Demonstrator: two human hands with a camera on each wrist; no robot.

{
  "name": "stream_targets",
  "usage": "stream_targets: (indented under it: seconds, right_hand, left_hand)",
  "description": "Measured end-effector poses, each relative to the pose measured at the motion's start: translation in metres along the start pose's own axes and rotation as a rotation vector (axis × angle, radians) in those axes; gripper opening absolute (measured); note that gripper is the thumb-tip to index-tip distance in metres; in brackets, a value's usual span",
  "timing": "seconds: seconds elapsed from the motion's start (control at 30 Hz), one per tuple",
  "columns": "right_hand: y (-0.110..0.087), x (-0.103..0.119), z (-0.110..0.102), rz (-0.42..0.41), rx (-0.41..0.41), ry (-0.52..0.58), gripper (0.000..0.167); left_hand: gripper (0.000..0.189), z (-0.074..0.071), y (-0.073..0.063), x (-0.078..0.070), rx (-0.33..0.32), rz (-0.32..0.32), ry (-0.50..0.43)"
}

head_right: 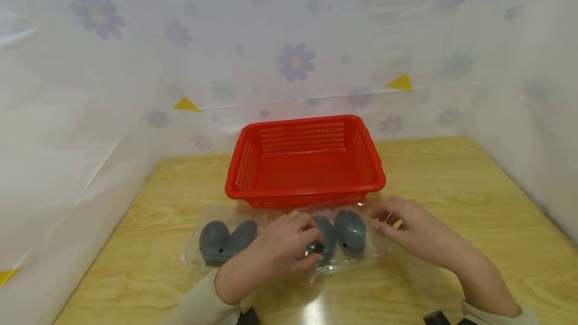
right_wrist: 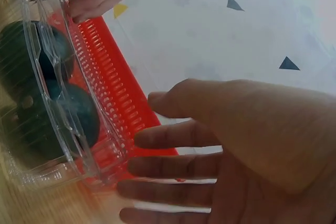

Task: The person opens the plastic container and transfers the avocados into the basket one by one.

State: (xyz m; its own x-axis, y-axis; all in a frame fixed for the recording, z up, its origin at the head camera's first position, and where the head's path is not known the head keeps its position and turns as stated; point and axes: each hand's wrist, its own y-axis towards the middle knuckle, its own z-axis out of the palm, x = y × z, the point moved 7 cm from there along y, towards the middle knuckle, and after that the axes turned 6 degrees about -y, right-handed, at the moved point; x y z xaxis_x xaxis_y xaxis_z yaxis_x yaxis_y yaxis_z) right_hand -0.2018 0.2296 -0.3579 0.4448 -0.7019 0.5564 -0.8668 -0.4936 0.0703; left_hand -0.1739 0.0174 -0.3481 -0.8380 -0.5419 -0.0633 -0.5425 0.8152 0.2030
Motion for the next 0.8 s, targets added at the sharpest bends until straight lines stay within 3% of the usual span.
stream_targets:
  seconds: [0.13, 0.27, 0.53, 0.6, 0.8]
  right_hand:
    - [0.001, -0.005, 0.006, 0.009, 0.042, 0.047, 0.018]
    - [0.002, -0.007, 0.011, 0.0, 0.069, 0.155, 0.018]
    - [0.004, -0.022, 0.023, 0.108, 0.129, 0.397, 0.029]
    - [0.004, -0.026, 0.026, 0.132, 0.164, 0.424, 0.034]
    - [-0.002, -0.033, 0.029, 0.13, 0.281, 0.471, 0.049]
  left_hand:
    - [0.01, 0.001, 0.006, -0.014, 0.012, 0.068, 0.004]
    - [0.004, 0.003, 0.011, -0.025, -0.019, 0.116, 0.015]
    - [0.007, 0.009, 0.012, -0.032, -0.019, 0.07, 0.056]
    - [0.006, 0.008, 0.011, -0.034, -0.057, 0.075, 0.08]
    - [0.019, 0.002, 0.014, -0.045, -0.249, 0.114, 0.246]
